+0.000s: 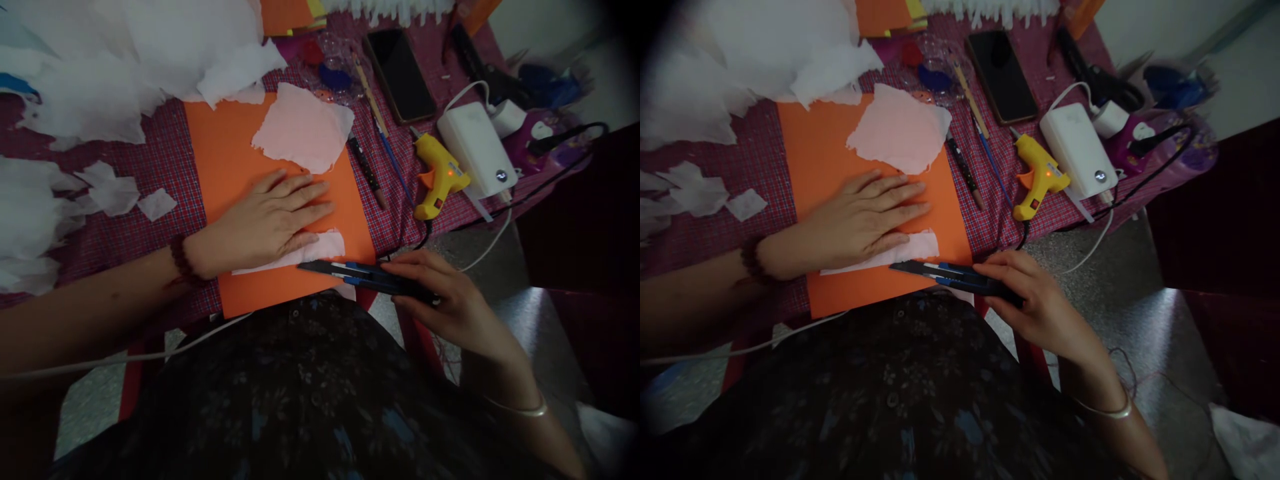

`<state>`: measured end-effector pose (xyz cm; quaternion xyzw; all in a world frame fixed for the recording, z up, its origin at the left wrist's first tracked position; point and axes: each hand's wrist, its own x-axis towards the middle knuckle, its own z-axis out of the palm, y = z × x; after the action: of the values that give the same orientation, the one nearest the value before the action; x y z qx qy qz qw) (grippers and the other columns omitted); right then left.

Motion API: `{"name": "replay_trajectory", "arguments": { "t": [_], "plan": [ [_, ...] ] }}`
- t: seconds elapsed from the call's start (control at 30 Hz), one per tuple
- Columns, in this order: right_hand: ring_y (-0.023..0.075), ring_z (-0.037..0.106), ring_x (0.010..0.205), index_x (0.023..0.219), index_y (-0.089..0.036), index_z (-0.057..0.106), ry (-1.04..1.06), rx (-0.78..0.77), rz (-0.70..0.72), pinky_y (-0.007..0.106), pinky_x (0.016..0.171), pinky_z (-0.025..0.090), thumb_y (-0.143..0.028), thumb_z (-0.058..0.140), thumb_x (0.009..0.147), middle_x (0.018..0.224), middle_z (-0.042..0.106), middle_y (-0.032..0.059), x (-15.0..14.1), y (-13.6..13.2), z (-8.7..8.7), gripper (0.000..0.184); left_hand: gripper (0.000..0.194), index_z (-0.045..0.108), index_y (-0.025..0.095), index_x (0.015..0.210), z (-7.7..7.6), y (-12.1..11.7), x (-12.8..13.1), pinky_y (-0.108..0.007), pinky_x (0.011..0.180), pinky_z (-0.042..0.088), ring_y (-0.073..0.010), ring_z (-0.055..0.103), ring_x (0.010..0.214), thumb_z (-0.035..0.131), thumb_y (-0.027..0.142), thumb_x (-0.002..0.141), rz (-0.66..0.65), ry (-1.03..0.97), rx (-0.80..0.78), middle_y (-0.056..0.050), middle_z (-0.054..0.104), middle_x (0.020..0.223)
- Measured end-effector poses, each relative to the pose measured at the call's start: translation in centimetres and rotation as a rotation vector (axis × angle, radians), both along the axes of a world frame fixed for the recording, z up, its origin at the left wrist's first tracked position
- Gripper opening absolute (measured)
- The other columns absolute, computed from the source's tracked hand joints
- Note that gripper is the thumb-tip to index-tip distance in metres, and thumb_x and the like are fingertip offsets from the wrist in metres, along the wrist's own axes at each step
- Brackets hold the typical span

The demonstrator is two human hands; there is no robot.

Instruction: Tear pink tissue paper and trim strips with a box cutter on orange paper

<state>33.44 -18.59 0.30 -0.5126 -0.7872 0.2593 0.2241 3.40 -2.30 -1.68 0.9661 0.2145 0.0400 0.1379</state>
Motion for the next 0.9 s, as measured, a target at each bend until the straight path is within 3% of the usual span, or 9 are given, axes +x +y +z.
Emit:
{"name": "replay_trajectory", "arguments": {
  "t": [0.27,0.4,0.47,0.57,0.73,0.9],
  "plan": [
    [0.0245,0.071,0.108,0.135,-0.027,0.066,-0.032,-0.019,-0.074,0.040,0.093,0.060,-0.018,0.069,0.096,0.119,0.070,0.0096,0.9,-1.3,0.5,0.041,0.045,0.065,0.018,0.132,-0.5,0.4,-0.9,-0.052,0.121,0.040,-0.0299,0.055,0.140,0.035,0.045,0.112,0.008,-0.211,0.056,-0.012,0.063,0.148],
    [0.0259,0.072,0.109,0.136,-0.029,0.067,-0.024,-0.011,-0.092,0.042,0.093,0.061,-0.019,0.070,0.095,0.119,0.071,0.0093,1.2,-1.4,0.6,0.043,0.024,0.070,0.021,0.103,0.6,0.1,-1.1,-0.039,0.090,0.054,-0.0225,0.069,0.096,0.048,0.032,0.105,-0.018,-0.398,0.046,-0.007,0.075,0.104],
    [0.0266,0.072,0.109,0.137,-0.030,0.067,-0.027,-0.013,-0.103,0.043,0.094,0.061,-0.020,0.070,0.095,0.120,0.072,0.0091,1.3,-1.5,0.6,0.043,0.023,0.069,0.021,0.095,1.2,-0.4,-0.9,-0.033,0.077,0.051,-0.0192,0.067,0.083,0.049,0.027,0.104,0.014,-0.346,-0.066,-0.005,0.072,0.091],
    [0.0275,0.071,0.111,0.136,-0.031,0.069,-0.031,-0.022,-0.126,0.044,0.095,0.061,-0.022,0.070,0.096,0.120,0.072,0.0094,1.3,-1.8,0.7,0.041,0.022,0.070,0.020,0.093,1.8,-1.3,-0.2,-0.030,0.071,0.046,-0.0177,0.064,0.078,0.050,0.028,0.102,0.086,-0.207,-0.238,-0.003,0.070,0.085],
    [0.0271,0.071,0.110,0.136,-0.029,0.068,-0.044,-0.025,-0.143,0.045,0.097,0.061,-0.023,0.068,0.096,0.121,0.071,0.0103,1.7,-2.3,0.9,0.040,0.029,0.068,0.016,0.125,2.7,-1.8,1.7,-0.031,0.073,0.044,-0.0198,0.066,0.085,0.058,0.023,0.099,0.150,-0.077,-0.322,-0.005,0.073,0.101],
    [0.0262,0.072,0.106,0.135,-0.030,0.069,0.017,0.006,-0.170,0.043,0.093,0.062,-0.025,0.071,0.095,0.118,0.072,0.0090,2.5,-2.7,0.9,0.040,0.020,0.073,0.017,0.094,3.0,-1.3,3.2,-0.032,0.060,0.033,-0.0173,0.057,0.066,0.059,0.029,0.101,0.149,-0.030,-0.282,-0.002,0.067,0.076]
  ]
}}
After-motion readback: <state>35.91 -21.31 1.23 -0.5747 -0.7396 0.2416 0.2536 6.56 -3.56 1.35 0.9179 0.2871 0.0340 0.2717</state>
